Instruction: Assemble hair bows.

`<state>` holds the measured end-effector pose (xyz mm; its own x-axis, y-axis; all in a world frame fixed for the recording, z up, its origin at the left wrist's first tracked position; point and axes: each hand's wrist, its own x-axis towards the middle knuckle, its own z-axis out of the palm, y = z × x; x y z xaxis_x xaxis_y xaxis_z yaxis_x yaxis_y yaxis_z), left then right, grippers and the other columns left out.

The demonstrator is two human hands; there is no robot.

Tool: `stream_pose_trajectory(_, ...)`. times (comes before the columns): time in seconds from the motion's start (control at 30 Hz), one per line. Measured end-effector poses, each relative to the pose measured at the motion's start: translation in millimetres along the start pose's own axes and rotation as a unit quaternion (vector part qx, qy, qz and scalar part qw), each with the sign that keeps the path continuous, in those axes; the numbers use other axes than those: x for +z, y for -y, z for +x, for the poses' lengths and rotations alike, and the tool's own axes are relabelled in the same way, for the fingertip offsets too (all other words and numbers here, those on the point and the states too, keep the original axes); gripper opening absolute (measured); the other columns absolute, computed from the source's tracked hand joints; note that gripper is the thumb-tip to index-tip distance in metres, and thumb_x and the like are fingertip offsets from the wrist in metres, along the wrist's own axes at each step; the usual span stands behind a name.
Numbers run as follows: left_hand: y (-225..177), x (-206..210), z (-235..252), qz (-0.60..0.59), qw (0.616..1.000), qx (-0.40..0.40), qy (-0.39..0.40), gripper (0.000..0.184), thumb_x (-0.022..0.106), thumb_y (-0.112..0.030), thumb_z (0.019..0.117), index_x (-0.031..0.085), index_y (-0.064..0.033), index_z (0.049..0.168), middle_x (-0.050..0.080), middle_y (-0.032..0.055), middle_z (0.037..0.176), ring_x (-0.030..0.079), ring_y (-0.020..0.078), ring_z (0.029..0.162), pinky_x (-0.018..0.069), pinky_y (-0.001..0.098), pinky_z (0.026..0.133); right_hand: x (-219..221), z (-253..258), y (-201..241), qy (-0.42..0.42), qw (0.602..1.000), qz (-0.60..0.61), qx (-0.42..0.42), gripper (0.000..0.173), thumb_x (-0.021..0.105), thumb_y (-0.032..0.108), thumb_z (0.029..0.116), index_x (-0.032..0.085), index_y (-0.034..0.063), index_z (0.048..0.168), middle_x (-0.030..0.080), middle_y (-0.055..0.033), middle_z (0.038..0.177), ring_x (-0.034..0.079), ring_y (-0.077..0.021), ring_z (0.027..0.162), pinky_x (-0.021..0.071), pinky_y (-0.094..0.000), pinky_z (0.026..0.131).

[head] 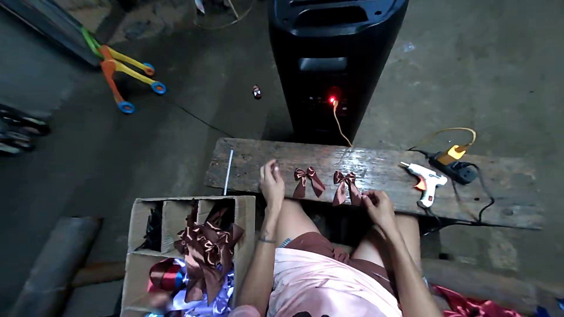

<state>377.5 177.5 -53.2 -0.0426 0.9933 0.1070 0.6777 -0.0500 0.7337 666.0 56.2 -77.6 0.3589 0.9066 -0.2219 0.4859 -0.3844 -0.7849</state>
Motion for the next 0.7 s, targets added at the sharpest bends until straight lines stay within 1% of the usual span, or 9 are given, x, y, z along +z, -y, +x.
stream_pose_trajectory(0.03,-6.3,7.8,-11.5,0.019,0.999,-0.002,-0.029,0.038,0.043,-0.017,0.1089,0.054,-0.0017,0.141,0.054,0.0216,0.144,0.055,0.0381,0.13,0.0447,0.0548,0.107,1.2,1.2,3.1,-0.01,1.0,-0.005,0.008,0.028,0.056,0.013,0.1041,0.064,-0.0069,0.123,0.064,-0.0286,0.119,0.064,-0.0386,0.108,0.0504,-0.0516,0.098)
stream_pose_trajectory(0.1,-17.0,31.8,-39.4,0.052,0.997,0.04,0.027,0.041,0.046,-0.018,0.1071,0.055,0.0001,0.143,0.049,0.0225,0.149,0.049,0.0382,0.137,0.0393,0.0532,0.114,9.4,1.5,15.6,-0.045,0.997,-0.054,0.004,0.035,0.053,0.015,0.1047,0.058,-0.0051,0.133,0.061,-0.031,0.128,0.06,-0.0447,0.119,0.0475,-0.0572,0.103)
stream_pose_trajectory(0.17,-24.1,63.1,-58.3,0.086,0.988,0.079,0.104,0.052,0.052,-0.032,0.1056,0.048,-0.01,0.153,0.033,0.0212,0.163,0.033,0.0391,0.15,0.0279,0.0577,0.121,27.8,-2.0,31.2,-0.062,0.99,-0.122,-0.044,0.042,0.055,0.019,0.1034,0.056,-0.0013,0.14,0.051,-0.0321,0.142,0.052,-0.0501,0.13,0.0431,-0.0654,0.104)
stream_pose_trajectory(0.23,-30.1,79.2,-58.9,0.138,0.973,0.055,0.175,0.062,0.047,-0.046,0.1061,0.034,-0.0205,0.162,0.013,0.0191,0.17,0.009,0.0393,0.157,0.0092,0.0628,0.124,50.5,-8.6,42.2,-0.04,0.979,-0.177,-0.097,0.047,0.058,0.02,0.1013,0.055,0.0063,0.146,0.041,-0.0277,0.156,0.041,-0.0493,0.142,0.0359,-0.0718,0.107)
stream_pose_trajectory(0.27,-29.0,82.4,-53.2,0.155,0.968,0.048,0.191,0.063,0.045,-0.049,0.1063,0.033,-0.0214,0.162,0.011,0.0191,0.17,0.005,0.0405,0.157,0.005,0.0646,0.123,59.0,-11.8,44.8,-0.011,0.973,-0.205,-0.109,0.051,0.058,0.023,0.1027,0.051,0.0095,0.151,0.035,-0.0253,0.162,0.033,-0.047,0.149,0.0294,-0.0724,0.112)
stream_pose_trajectory(0.37,-13.4,78.3,-26.6,0.179,0.962,0.06,0.197,0.055,0.043,-0.044,0.1085,0.039,-0.0219,0.159,0.013,0.0155,0.171,0.006,0.0381,0.158,0.0035,0.0641,0.123,70.2,-12.8,38.9,0.04,0.956,-0.272,-0.099,0.059,0.051,0.038,0.1063,0.04,0.0117,0.159,0.027,-0.0213,0.167,0.02,-0.0422,0.155,0.0192,-0.0685,0.118)
stream_pose_trajectory(0.5,16.8,61.0,12.2,0.171,0.967,0.076,0.175,0.052,0.046,-0.036,0.109,0.04,-0.0208,0.159,0.018,0.0156,0.17,0.01,0.0383,0.157,0.0039,0.0638,0.123,56.3,-0.7,27.5,0.005,0.956,-0.28,-0.092,0.064,0.048,0.04,0.1069,0.037,0.003,0.158,0.026,-0.0238,0.166,0.021,-0.0452,0.154,0.0218,-0.0701,0.117)
stream_pose_trajectory(0.6,36.3,64.3,21.6,0.156,0.976,0.098,0.119,0.051,0.053,-0.037,0.1057,0.048,-0.0242,0.155,0.024,0.0133,0.169,0.014,0.0393,0.157,0.0079,0.0671,0.122,39.5,8.1,21.0,-0.021,0.957,-0.271,-0.098,0.069,0.048,0.042,0.1064,0.034,-0.0012,0.158,0.025,-0.0273,0.166,0.02,-0.0496,0.153,0.0212,-0.0743,0.115)
stream_pose_trajectory(0.7,6.7,33.7,4.8,0.123,0.984,0.08,0.102,0.048,0.063,-0.035,0.1005,0.057,-0.0245,0.148,0.025,0.0124,0.169,0.012,0.0376,0.157,0.0037,0.0711,0.121,27.2,9.7,26.7,-0.033,0.962,-0.24,-0.126,0.069,0.05,0.041,0.1057,0.034,0.0003,0.159,0.023,-0.03,0.165,0.017,-0.0543,0.152,0.0182,-0.0823,0.109)
